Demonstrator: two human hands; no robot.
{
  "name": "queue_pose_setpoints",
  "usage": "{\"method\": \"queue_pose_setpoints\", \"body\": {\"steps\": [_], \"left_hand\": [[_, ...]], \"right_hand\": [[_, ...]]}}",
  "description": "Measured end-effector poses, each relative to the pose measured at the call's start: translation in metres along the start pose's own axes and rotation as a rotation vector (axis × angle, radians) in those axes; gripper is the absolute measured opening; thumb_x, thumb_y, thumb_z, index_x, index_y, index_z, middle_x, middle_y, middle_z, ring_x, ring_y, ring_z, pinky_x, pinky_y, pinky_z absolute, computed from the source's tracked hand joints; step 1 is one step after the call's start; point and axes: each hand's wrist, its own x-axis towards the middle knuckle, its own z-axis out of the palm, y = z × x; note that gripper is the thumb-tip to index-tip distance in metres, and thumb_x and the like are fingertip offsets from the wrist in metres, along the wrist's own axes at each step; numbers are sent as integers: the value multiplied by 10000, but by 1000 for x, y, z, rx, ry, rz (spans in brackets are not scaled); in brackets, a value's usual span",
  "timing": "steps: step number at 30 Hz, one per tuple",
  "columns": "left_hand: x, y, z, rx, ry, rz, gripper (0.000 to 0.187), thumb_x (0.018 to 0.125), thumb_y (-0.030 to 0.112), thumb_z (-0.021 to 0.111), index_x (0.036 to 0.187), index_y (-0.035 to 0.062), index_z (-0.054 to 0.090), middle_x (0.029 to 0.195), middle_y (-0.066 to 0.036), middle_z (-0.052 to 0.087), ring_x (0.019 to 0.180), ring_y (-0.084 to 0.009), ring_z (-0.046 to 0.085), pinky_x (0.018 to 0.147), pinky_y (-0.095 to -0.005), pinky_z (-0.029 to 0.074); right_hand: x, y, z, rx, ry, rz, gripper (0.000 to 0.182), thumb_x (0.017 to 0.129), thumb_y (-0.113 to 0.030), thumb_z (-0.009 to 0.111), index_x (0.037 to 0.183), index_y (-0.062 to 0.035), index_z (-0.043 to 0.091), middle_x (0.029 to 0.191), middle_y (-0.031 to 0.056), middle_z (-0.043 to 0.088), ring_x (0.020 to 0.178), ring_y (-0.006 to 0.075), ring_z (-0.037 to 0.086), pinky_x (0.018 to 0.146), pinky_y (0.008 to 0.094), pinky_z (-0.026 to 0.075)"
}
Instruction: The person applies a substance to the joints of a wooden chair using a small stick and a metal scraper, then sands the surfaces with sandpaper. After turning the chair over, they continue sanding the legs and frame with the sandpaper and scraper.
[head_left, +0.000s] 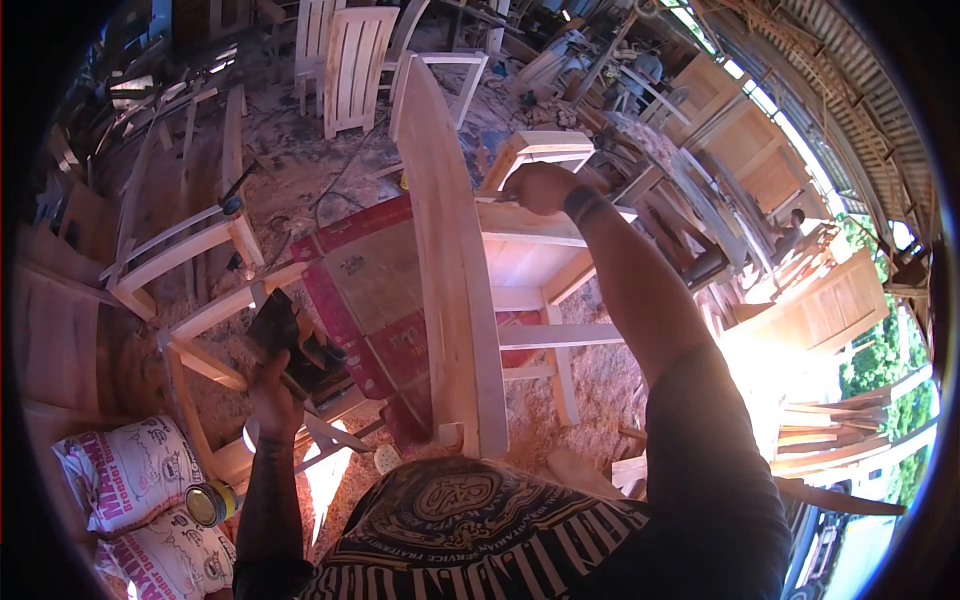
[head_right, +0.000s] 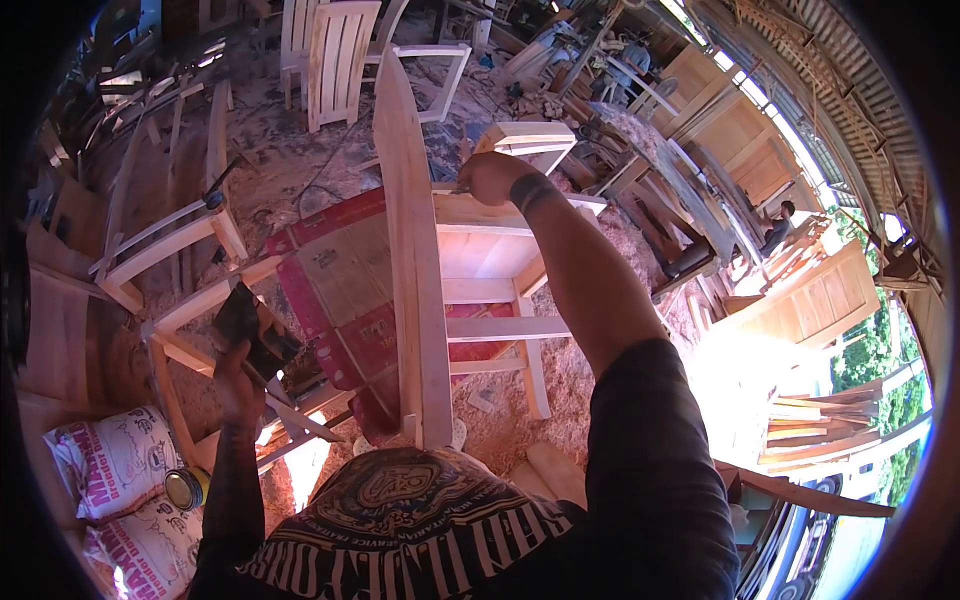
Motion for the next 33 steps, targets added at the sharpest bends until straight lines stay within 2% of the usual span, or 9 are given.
{"method": "queue_pose_setpoints", "body": {"steps": [7,16,19,21,22,24,27,30,33], "left_hand": [[-1,-1,-7,23,-1,3,416,974,113,556,1375,2,552,1248,-96,669,1162,-245,666,1007,-416,541],[-19,2,83,-159,-100,-167,378,969,199,575,1322,63,593,1206,-77,692,1079,-235,701,916,-411,585],[-18,-3,114,-121,-230,-151,391,971,216,563,1330,63,581,1229,-74,692,1106,-238,694,939,-425,574],[-30,-1,152,-51,-340,-107,385,976,227,561,1320,54,575,1240,-81,692,1129,-238,688,969,-433,562],[-34,0,170,-67,-381,-127,384,979,231,559,1318,51,571,1244,-87,691,1134,-239,688,974,-437,562],[-37,-2,203,-305,-410,-341,389,983,230,551,1328,52,565,1248,-105,691,1122,-245,698,952,-444,582],[-29,-25,233,-330,-546,-277,457,972,193,508,1396,23,508,1281,-142,669,1186,-294,674,963,-464,585],[-40,-32,260,-345,-584,-256,420,972,136,507,1369,1,524,1249,-143,673,1142,-268,688,941,-434,594],[-33,-49,260,-280,-577,-127,378,970,111,528,1331,4,559,1236,-123,681,1122,-264,698,952,-418,593]], "right_hand": [[16,-23,17,125,-39,80,397,843,-92,551,1174,-111,769,1138,183,735,1116,338,683,985,414,534],[-56,-44,7,94,-153,-39,455,835,-47,543,1239,-120,738,1201,135,732,1112,338,679,1004,424,525],[-96,-42,33,354,350,-97,371,925,-27,566,1265,-70,710,1178,156,733,1063,297,703,969,377,539],[-122,-77,29,1038,535,-33,294,1019,-62,581,1294,-15,671,1136,156,738,1012,214,700,922,318,538],[-131,-88,40,1150,649,-38,330,1071,-121,558,1368,12,610,1125,133,734,1002,150,654,898,289,527],[-160,-130,30,1366,681,-57,443,1095,-144,501,1501,26,458,1331,126,643,1159,173,623,968,325,540],[-183,-175,22,1662,751,-110,471,1100,-130,453,1540,21,385,1454,143,545,1279,234,587,1033,411,543],[-189,-192,22,1422,960,-210,455,1076,-92,488,1512,25,432,1399,190,591,1250,283,620,1009,411,548],[-217,-181,7,762,785,32,445,1035,-62,541,1469,22,493,1315,245,629,1190,350,650,978,411,544]]}}
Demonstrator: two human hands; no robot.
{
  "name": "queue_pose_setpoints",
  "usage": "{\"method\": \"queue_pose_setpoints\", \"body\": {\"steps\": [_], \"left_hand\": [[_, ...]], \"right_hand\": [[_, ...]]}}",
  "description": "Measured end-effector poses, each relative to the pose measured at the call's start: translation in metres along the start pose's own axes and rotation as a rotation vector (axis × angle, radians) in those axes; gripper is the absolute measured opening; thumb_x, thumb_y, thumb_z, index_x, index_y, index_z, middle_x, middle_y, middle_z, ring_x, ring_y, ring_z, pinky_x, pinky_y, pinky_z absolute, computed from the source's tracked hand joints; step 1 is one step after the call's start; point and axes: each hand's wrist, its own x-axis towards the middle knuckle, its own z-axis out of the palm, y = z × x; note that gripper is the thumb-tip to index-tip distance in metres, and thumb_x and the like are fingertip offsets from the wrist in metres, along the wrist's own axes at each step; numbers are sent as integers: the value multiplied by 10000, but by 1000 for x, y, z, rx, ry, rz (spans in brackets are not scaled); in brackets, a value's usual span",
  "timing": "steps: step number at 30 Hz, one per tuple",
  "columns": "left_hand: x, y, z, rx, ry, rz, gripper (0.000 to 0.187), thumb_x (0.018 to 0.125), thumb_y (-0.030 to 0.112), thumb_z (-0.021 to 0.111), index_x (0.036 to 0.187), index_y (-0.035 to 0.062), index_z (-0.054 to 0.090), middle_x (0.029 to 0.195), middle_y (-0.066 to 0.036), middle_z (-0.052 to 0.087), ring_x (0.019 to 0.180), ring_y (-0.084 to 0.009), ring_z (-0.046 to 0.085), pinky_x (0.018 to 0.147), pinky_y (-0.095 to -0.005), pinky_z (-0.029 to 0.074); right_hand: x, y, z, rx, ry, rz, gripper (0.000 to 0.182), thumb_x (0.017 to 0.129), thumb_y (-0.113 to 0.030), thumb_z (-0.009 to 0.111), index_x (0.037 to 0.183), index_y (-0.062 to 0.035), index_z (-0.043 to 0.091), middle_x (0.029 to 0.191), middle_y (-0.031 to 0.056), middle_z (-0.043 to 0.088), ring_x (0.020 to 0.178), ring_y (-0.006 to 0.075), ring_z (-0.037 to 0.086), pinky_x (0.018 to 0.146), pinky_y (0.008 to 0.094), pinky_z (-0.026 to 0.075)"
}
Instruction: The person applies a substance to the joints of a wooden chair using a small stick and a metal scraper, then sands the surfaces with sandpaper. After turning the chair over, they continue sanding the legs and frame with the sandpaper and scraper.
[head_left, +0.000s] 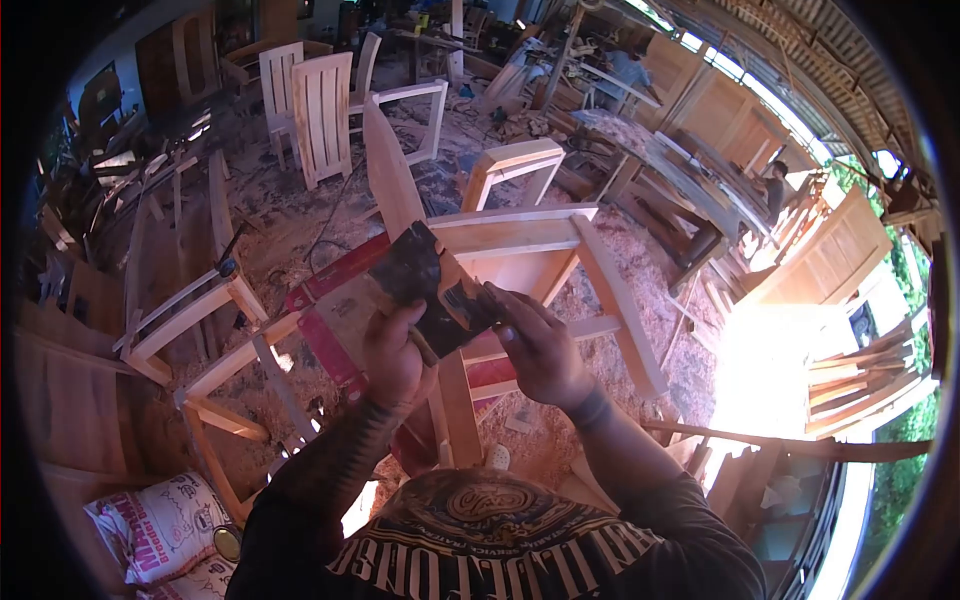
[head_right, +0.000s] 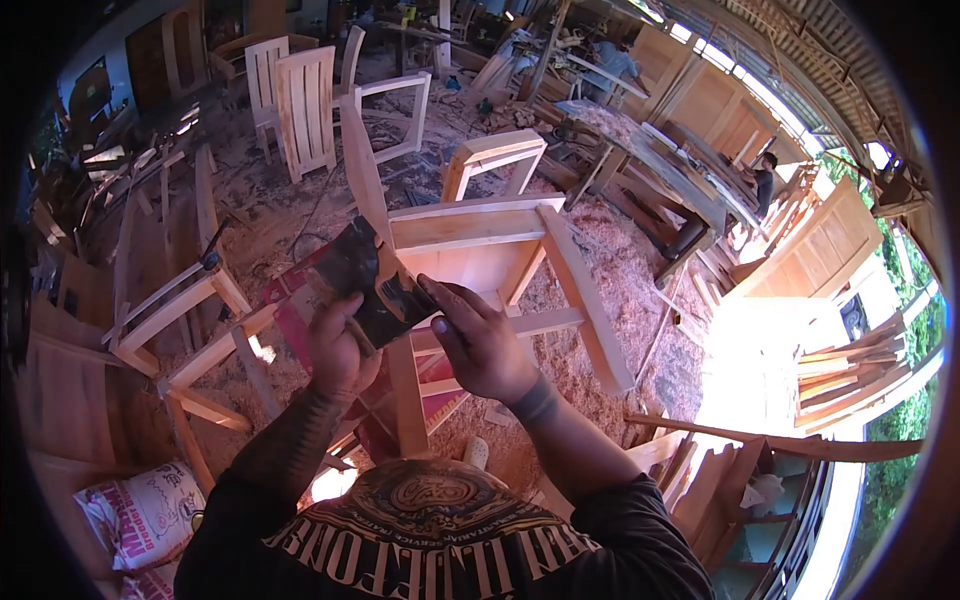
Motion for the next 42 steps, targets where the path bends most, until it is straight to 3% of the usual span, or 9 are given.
{"method": "queue_pose_setpoints", "body": {"steps": [4,7,13,19,26,30,32,36,42], "left_hand": [[6,5,1,205,-28,81,343,951,75,558,1283,-4,599,1200,-107,692,1091,-235,704,961,-384,585],[10,17,-1,800,-140,66,326,947,80,570,1256,-12,620,1163,-102,700,1058,-207,704,954,-361,574],[12,13,71,644,-217,-286,318,946,82,583,1241,-25,633,1129,-104,706,1015,-176,693,928,-333,557],[25,-23,67,761,-131,-127,235,958,120,591,1104,-44,675,1030,-99,712,898,-154,689,838,-321,546],[43,-37,39,1410,-56,191,220,951,126,652,1099,-36,679,981,-89,690,938,-162,680,839,-328,543],[46,-27,59,970,-19,297,222,969,138,637,1129,-13,661,1008,-120,705,923,-236,724,802,-351,605],[39,-28,73,325,86,-67,246,979,144,610,1170,-6,649,1101,-141,715,1003,-265,737,848,-391,632],[14,-51,95,199,16,-233,406,1018,258,521,1332,5,568,1197,-151,711,1053,-281,730,809,-441,639],[11,-56,89,570,-82,33,426,1017,267,519,1350,5,559,1202,-148,707,1054,-270,731,814,-417,637]], "right_hand": [[-12,17,-25,-345,-197,-7,432,965,-41,597,1393,9,564,1233,225,662,1098,383,655,945,454,541],[0,9,-62,-394,-34,-53,422,912,2,614,1331,-47,633,1218,170,683,1091,358,659,948,460,536],[22,21,-85,-251,-97,-170,462,825,68,615,1276,-21,658,1174,173,690,1056,376,671,919,463,552],[-5,31,-77,3,-150,-102,473,813,97,591,1269,-4,668,1163,208,680,1014,397,676,876,448,562],[-43,43,-73,41,-231,-86,464,830,55,598,1283,-26,655,1193,192,679,1100,388,655,937,455,550],[-47,57,-88,208,-55,-115,399,941,30,576,1335,-9,626,1246,197,674,1154,339,655,987,410,527],[-38,69,-89,414,231,-235,366,1005,10,549,1367,3,604,1304,196,659,1203,301,644,1017,389,504],[-29,59,-55,817,424,-122,380,1059,-10,492,1434,27,542,1416,185,593,1342,244,540,1113,359,424],[-28,62,-60,261,171,-131,459,1004,-4,560,1460,13,510,1413,274,585,1305,404,598,1085,412,488]]}}
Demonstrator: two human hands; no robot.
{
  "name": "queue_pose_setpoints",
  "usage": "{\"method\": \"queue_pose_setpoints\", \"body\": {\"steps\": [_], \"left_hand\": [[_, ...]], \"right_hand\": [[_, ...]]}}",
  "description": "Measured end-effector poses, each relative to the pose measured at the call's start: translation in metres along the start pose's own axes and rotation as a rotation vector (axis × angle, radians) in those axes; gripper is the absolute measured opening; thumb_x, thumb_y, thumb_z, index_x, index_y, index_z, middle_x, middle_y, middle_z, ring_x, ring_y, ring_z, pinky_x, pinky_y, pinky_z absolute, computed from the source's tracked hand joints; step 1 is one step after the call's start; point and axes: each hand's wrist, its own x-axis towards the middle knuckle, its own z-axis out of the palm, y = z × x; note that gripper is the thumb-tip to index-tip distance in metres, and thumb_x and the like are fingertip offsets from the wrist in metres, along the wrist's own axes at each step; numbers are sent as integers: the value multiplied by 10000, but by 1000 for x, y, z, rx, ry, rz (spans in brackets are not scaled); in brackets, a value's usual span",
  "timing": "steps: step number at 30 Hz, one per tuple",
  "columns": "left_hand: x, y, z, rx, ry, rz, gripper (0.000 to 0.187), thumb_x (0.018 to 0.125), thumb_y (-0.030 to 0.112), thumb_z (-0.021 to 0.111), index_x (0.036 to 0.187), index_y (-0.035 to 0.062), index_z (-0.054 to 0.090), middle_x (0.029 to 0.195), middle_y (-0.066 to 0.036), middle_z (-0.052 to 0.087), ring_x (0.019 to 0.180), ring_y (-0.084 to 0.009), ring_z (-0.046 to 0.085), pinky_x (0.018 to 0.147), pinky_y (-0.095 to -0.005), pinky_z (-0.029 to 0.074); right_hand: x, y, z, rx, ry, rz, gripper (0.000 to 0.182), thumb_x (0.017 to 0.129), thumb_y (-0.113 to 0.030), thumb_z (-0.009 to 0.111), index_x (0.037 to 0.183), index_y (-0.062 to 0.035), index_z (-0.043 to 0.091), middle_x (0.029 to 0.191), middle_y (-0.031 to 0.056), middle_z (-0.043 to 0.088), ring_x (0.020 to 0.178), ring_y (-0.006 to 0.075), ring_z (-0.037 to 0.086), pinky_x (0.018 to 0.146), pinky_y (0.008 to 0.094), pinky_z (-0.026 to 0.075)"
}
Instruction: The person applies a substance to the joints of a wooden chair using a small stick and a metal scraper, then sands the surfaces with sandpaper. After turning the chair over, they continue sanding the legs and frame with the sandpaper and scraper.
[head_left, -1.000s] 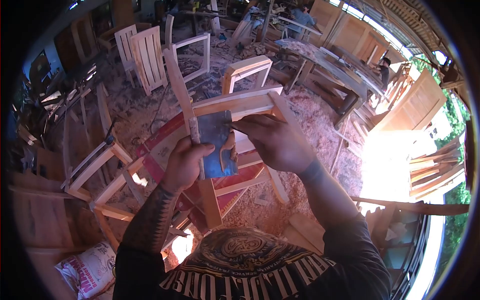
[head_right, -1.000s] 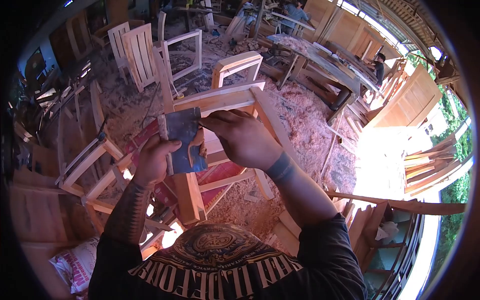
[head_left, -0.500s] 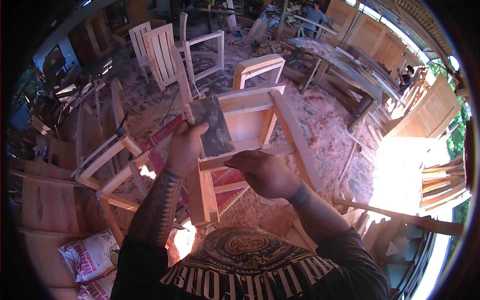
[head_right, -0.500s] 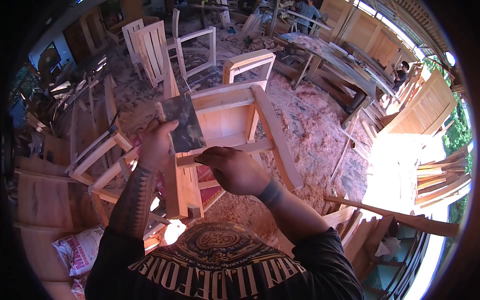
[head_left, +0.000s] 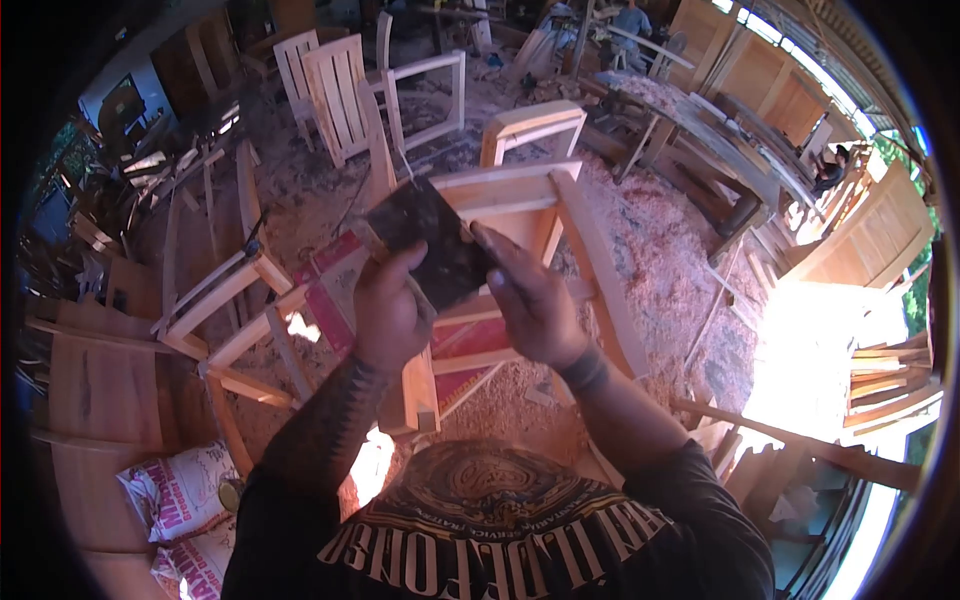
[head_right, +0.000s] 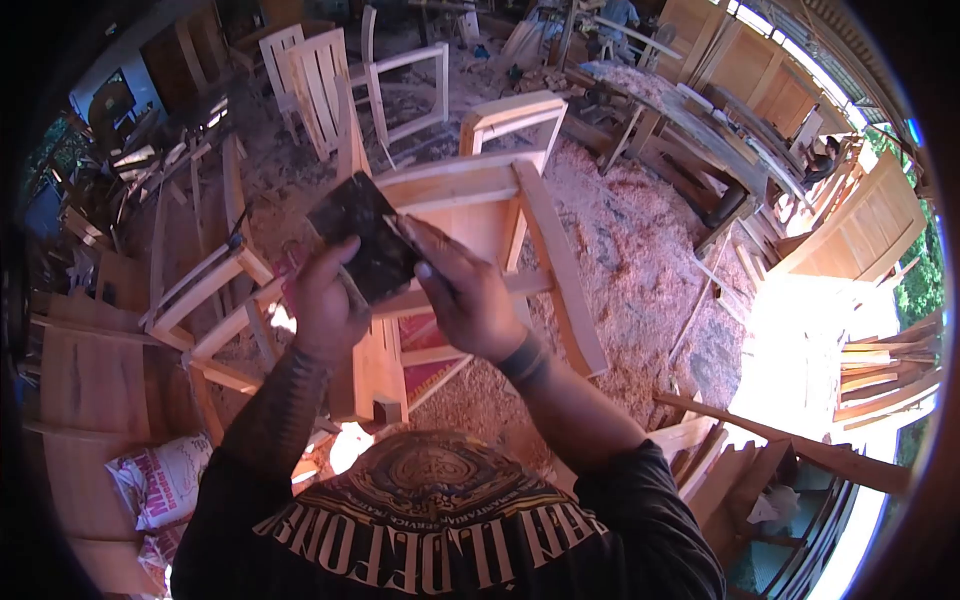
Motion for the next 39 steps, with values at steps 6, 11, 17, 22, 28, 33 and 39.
{"method": "queue_pose_setpoints", "body": {"steps": [6,11,17,22,28,33,39], "left_hand": [[-6,10,6,-352,5,-73,385,993,153,522,1331,-29,548,1225,-174,685,1092,-310,721,889,-486,642],[-2,17,1,-361,36,-30,400,991,189,554,1335,-14,564,1195,-159,711,1049,-304,733,873,-445,625],[13,10,-30,-156,-3,-206,317,962,97,593,1251,-32,606,1136,-136,717,1020,-242,742,877,-401,645],[12,4,-19,14,2,-207,266,962,101,599,1197,-21,627,1070,-96,724,922,-180,739,812,-304,620],[20,-7,-29,108,-48,-242,223,967,130,613,1142,-6,638,1027,-87,716,858,-156,725,754,-294,596],[18,-9,-34,153,-14,-222,216,964,134,622,1129,-2,641,971,-68,713,799,-146,711,730,-289,589],[36,-3,-58,93,100,-148,247,956,144,651,1151,-8,644,993,-67,724,835,-156,722,733,-289,588]], "right_hand": [[4,-18,-28,-210,-223,163,459,1016,-95,579,1462,-11,507,1241,256,678,1064,410,698,901,431,578],[1,-9,-55,-378,-435,124,338,989,-87,613,1323,-40,638,1181,191,708,1014,378,696,865,454,574],[4,-14,-85,-524,-353,13,318,913,3,652,1219,-60,712,1180,138,724,1015,348,694,890,425,581],[7,-29,-80,-612,-366,-44,411,834,27,680,1220,-106,722,1175,111,727,1040,323,692,906,417,583],[6,-32,-60,-634,-373,-57,490,784,55,679,1237,-127,720,1184,88,724,1069,304,685,930,412,576],[10,-32,-41,-649,-347,-48,499,778,55,664,1240,-127,718,1185,81,722,1068,299,682,936,408,571],[24,-20,-43,-625,-475,70,341,866,-8,650,1187,-94,732,1136,125,733,993,326,702,895,432,571]]}}
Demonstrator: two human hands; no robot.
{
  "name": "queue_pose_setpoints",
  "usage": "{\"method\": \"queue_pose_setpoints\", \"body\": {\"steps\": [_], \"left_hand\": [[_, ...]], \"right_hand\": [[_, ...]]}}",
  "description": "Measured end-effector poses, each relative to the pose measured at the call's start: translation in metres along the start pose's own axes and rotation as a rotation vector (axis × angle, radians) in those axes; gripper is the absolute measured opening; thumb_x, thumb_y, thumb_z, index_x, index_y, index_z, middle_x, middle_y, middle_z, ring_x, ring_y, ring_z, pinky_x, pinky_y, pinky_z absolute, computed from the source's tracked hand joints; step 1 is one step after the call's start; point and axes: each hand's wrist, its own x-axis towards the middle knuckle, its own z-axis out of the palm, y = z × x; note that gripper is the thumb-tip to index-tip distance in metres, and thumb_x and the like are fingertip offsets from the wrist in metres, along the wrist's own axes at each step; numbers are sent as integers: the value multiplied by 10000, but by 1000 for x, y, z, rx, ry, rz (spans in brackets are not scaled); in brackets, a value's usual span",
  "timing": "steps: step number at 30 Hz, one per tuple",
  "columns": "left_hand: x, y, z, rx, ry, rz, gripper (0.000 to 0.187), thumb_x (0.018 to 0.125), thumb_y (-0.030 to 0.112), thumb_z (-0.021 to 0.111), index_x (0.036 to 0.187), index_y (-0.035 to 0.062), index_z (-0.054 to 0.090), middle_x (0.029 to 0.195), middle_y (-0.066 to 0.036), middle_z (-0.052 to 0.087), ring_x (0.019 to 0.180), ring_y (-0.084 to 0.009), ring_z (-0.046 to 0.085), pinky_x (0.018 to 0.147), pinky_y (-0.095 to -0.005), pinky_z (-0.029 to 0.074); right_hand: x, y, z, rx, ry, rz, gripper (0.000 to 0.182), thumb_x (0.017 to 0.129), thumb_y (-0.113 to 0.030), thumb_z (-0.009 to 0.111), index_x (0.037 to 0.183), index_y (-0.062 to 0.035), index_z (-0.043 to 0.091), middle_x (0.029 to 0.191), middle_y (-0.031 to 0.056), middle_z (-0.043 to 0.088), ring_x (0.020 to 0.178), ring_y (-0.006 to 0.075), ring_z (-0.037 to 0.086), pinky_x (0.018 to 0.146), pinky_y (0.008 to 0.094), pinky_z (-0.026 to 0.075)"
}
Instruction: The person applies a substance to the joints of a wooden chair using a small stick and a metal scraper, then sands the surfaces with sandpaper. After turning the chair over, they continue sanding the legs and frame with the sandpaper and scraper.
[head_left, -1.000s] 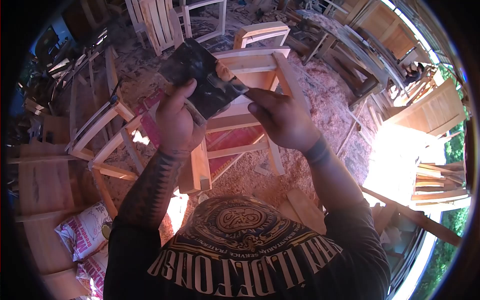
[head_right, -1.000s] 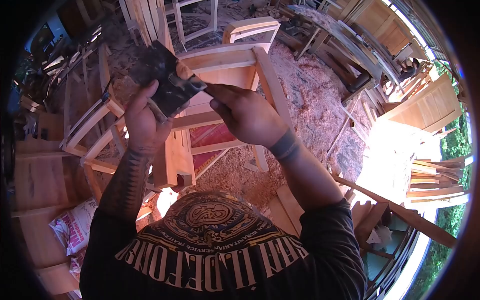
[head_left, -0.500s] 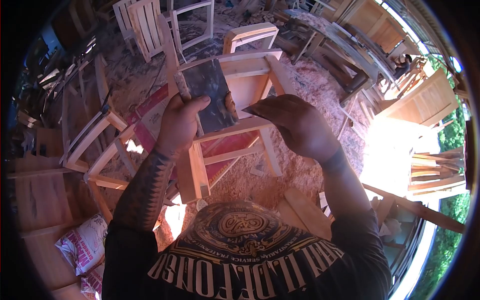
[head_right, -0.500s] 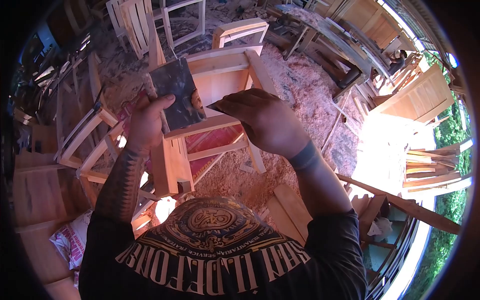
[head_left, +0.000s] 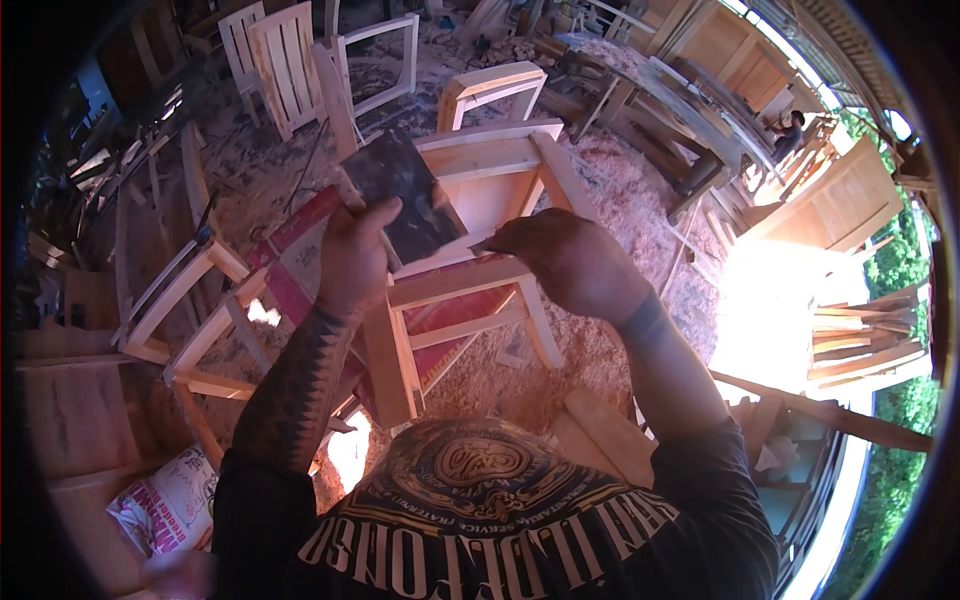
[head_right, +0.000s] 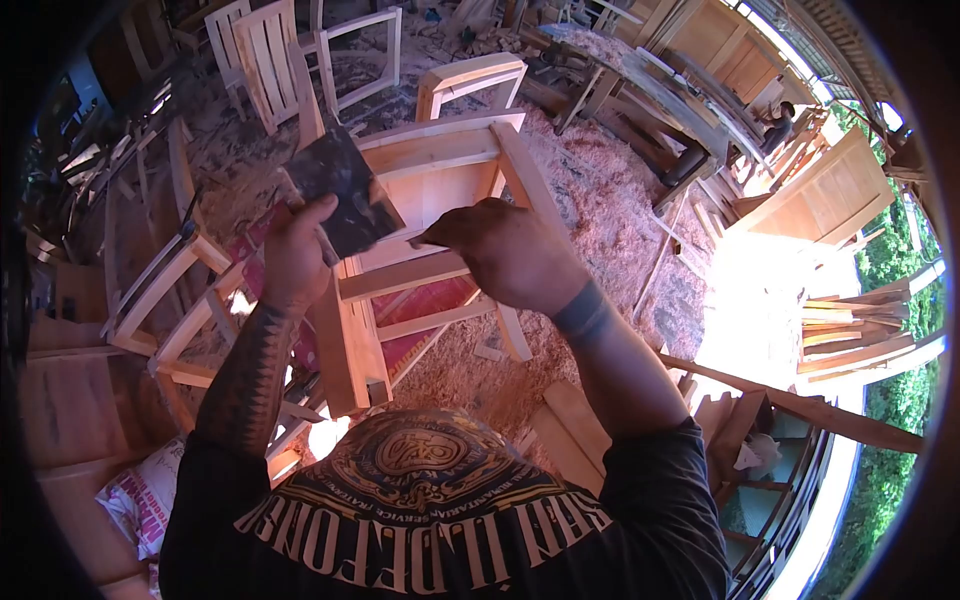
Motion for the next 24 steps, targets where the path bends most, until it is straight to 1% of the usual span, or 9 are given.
{"method": "queue_pose_setpoints", "body": {"steps": [2,3,6,9,12,15,18,21,24], "left_hand": [[31,-19,-18,-292,19,91,257,956,155,662,1155,-8,647,999,-62,728,841,-161,723,728,-287,584],[46,-25,-24,-305,36,133,263,957,161,667,1157,-9,648,1016,-61,728,856,-162,722,725,-288,581],[84,-50,-48,-238,43,193,279,963,185,676,1165,-6,652,1098,-61,717,915,-157,705,719,-281,561],[89,-77,-44,119,94,397,263,975,188,665,1154,-5,655,1106,-59,702,946,-148,672,776,-287,538],[78,-77,-31,81,34,429,269,995,206,642,1140,-20,651,1047,-51,690,945,-156,644,848,-312,499],[79,-76,-36,80,-35,366,293,998,205,633,1172,-31,633,1086,-67,675,986,-150,633,880,-312,494],[81,-76,-37,62,-12,360,285,995,198,629,1168,-28,624,1061,-70,679,972,-160,640,869,-324,499],[79,-71,-33,-48,-9,329,267,992,183,612,1149,-33,615,1037,-84,686,945,-180,656,847,-349,513],[80,-71,-32,-56,-25,352,273,986,179,612,1159,-32,607,1053,-89,690,950,-187,662,853,-352,517]], "right_hand": [[6,34,-1,55,17,75,322,881,-20,635,1177,-102,733,1083,141,737,953,343,708,854,431,570],[15,52,-2,46,53,99,254,936,-48,602,1151,-86,732,1040,170,733,905,373,707,832,440,566],[45,112,2,-27,89,493,214,944,-92,612,1119,-111,734,962,196,736,902,363,723,805,463,578],[80,138,0,-386,-162,391,200,932,-113,605,1079,-66,734,915,189,749,892,351,738,788,471,596],[103,202,24,-810,-472,192,230,911,-152,599,1039,-24,741,936,186,761,918,337,747,813,469,607],[125,202,36,-662,-595,564,294,898,-199,569,1007,-3,760,1020,196,760,969,346,741,873,455,595],[130,218,53,-929,-738,362,312,886,-205,550,993,-19,776,1084,220,743,1028,349,728,936,440,575],[134,230,66,-755,-468,643,322,883,-185,525,988,-14,777,1123,227,734,1053,363,718,955,436,565],[140,247,73,-911,-677,422,326,882,-184,524,998,-10,775,1157,232,725,1079,370,710,971,440,555]]}}
